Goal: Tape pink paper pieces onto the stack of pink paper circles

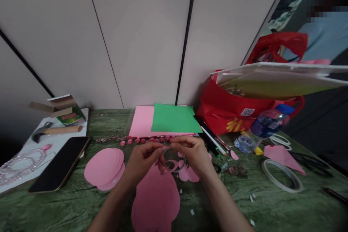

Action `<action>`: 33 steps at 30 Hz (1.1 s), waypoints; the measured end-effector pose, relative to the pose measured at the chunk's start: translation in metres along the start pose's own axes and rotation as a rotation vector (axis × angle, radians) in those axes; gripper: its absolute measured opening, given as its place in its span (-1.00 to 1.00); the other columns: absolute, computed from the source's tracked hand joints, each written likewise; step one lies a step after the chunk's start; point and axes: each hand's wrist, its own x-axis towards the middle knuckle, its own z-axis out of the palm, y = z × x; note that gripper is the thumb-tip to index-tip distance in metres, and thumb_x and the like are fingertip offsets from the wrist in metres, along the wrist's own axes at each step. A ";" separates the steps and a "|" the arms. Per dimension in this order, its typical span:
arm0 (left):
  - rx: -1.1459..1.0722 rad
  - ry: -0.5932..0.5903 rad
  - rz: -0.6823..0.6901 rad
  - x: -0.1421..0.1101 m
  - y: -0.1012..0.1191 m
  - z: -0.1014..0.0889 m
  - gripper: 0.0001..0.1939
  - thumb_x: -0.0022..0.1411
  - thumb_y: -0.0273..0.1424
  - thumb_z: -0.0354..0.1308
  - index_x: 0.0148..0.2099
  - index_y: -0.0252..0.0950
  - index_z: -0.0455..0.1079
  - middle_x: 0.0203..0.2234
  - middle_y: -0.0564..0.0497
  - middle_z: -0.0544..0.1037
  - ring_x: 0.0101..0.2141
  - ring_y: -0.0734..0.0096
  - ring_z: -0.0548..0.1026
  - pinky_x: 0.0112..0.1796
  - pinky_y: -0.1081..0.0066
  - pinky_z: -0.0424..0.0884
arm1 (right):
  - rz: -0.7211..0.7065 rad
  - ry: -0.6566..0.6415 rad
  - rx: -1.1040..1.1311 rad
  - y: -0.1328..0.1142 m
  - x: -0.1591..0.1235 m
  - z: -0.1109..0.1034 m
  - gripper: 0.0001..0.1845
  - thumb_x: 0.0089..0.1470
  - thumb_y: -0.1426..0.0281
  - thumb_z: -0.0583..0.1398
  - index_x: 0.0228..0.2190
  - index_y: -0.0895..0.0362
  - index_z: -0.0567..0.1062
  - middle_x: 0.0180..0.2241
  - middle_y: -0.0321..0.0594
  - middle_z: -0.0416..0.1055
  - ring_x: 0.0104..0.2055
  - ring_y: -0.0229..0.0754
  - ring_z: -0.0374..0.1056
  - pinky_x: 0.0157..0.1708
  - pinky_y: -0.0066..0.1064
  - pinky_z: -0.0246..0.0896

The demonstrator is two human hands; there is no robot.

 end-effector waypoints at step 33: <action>0.014 0.016 0.022 0.002 -0.003 -0.002 -0.82 0.13 -0.34 0.10 -0.32 -0.34 0.45 -0.71 0.11 0.46 -0.66 0.52 0.41 -0.55 0.51 0.32 | -0.006 -0.102 -0.017 -0.002 -0.001 0.000 -0.80 -0.18 0.32 0.29 -0.42 0.14 0.57 -0.42 -0.19 0.53 -0.43 -0.22 0.40 -0.39 -0.40 0.32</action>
